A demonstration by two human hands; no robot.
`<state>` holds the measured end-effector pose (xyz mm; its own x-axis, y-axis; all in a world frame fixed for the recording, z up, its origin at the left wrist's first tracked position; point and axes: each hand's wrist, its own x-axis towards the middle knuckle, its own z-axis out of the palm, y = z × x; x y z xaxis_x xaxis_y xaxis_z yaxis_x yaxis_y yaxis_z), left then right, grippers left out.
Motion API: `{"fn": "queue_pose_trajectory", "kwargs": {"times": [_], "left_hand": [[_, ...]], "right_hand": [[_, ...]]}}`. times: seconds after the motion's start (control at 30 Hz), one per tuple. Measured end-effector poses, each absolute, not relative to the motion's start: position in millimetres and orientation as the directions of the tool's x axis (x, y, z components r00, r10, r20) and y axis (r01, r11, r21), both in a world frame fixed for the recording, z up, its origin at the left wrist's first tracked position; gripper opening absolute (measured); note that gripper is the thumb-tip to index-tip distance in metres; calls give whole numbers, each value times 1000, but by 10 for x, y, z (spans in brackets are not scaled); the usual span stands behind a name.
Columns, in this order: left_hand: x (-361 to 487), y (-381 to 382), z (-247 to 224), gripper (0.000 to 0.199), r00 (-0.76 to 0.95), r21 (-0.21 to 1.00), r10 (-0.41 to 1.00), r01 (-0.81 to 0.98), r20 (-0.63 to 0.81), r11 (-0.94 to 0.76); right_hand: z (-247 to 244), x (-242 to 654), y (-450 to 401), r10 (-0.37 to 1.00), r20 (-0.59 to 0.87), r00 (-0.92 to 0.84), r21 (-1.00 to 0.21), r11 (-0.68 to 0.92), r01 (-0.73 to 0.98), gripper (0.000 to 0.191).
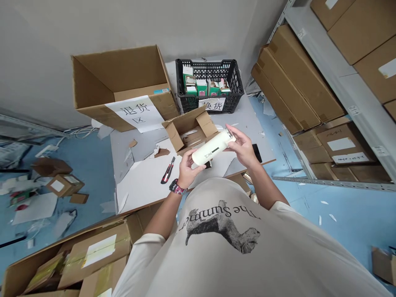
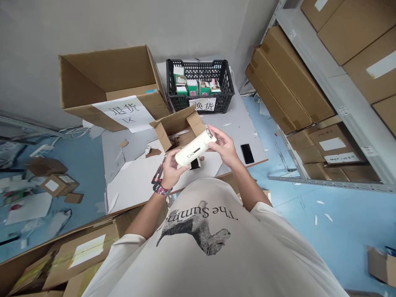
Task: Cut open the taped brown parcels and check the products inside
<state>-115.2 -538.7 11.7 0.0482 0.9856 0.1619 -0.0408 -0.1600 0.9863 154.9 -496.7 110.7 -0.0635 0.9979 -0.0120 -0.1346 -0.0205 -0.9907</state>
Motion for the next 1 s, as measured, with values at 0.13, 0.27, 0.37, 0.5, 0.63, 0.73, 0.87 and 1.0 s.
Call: {"fn": "queue_pose_trajectory", "kwargs": {"times": [0.13, 0.27, 0.37, 0.5, 0.63, 0.73, 0.87, 1.0], "left_hand": [[-1175, -5379, 42, 88, 135, 988, 982, 68, 131, -141], [-1295, -5359, -211, 86, 264, 935, 961, 316, 78, -163], [-1349, -5372, -467, 78, 352, 865, 935, 458, 35, -205], [-1315, -5390, -741, 78, 399, 822, 916, 514, 26, -247], [-1279, -5364, -890, 80, 363, 825, 931, 514, 38, -234], [-1285, -5347, -959, 77, 332, 829, 943, 523, 13, -196], [-1297, -5351, -1036, 73, 282, 828, 958, 548, -55, -114], [-1302, -5363, -1080, 70, 225, 827, 965, 562, -137, -13]], "right_hand": [[974, 1603, -5003, 999, -39, -19, -991, -41, -130, 74], [849, 1661, -5047, 997, -54, 51, -997, -51, -56, 67], [783, 1667, -5082, 992, -31, 124, -1000, -31, 1, 65], [729, 1570, -5126, 992, -22, 126, -1000, -24, 11, 63], [685, 1417, -5153, 996, -21, 91, -996, -29, 89, 61], [648, 1327, -5176, 995, -60, 80, -988, -71, 136, 64], [601, 1244, -5203, 998, -58, 18, -985, -60, 159, 65], [572, 1190, -5204, 998, 50, -39, -968, 58, 246, 62]]}}
